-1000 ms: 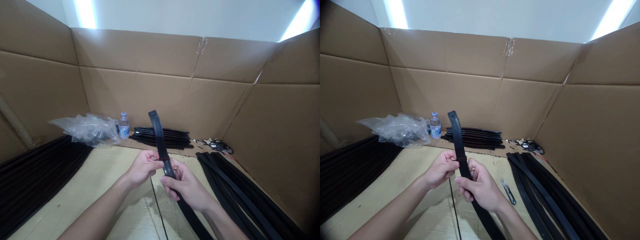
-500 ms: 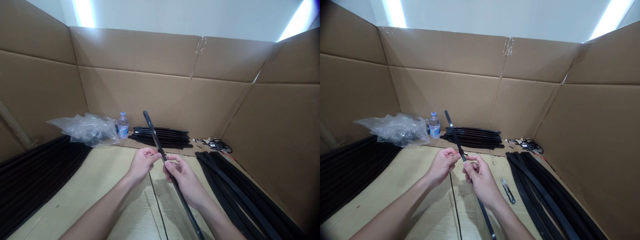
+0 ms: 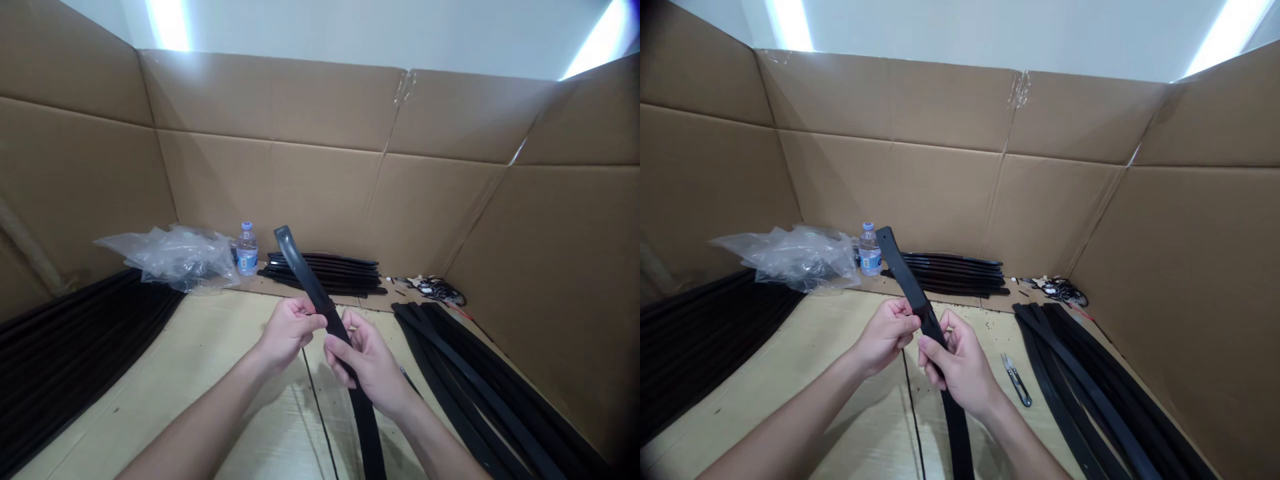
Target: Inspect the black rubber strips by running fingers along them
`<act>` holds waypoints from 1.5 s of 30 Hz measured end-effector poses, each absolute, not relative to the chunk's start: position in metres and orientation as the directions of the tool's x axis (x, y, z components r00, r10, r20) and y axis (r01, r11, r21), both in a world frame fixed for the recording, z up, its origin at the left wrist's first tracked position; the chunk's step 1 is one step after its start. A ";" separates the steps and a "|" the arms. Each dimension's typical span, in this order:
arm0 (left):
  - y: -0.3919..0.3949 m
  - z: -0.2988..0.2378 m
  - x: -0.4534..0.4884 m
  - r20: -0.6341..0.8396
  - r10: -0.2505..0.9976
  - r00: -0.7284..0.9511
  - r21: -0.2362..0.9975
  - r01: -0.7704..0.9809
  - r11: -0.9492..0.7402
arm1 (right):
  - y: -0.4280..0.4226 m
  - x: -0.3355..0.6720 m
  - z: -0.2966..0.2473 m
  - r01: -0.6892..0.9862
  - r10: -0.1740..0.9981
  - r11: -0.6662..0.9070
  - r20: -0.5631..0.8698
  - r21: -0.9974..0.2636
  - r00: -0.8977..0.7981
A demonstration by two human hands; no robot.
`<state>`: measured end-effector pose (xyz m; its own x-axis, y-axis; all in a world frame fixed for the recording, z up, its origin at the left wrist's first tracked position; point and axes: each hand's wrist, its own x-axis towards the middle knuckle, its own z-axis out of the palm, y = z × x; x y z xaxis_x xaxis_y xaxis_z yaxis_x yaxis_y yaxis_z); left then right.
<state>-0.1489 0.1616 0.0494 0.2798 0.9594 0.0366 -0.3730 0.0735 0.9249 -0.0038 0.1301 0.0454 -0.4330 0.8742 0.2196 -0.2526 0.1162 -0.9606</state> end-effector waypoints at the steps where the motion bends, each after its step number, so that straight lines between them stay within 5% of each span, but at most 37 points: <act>1: 0.161 0.049 -0.148 0.039 0.961 0.275 0.920 -0.384 0.073 | 0.129 -0.005 0.045 -0.261 0.881 0.121 0.225 -0.958 -0.417; 8: 0.162 0.051 -0.146 0.014 0.986 0.166 0.932 -0.359 0.047 | 0.131 -0.003 0.044 -0.337 0.934 0.064 0.175 -0.939 -0.311; 15: 0.158 0.062 -0.145 0.083 0.985 0.154 0.959 -0.283 -0.036 | 0.143 0.007 0.041 -0.283 0.922 0.165 0.250 -0.945 -0.297; 31: 0.149 0.069 -0.147 0.092 0.955 0.283 0.974 -0.224 -0.028 | 0.129 0.008 0.055 -0.253 0.859 0.068 0.186 -0.965 -0.478; 45: 0.154 0.067 -0.151 0.014 0.979 0.204 0.971 -0.237 0.036 | 0.130 0.001 0.051 -0.269 0.902 0.210 0.292 -0.940 -0.319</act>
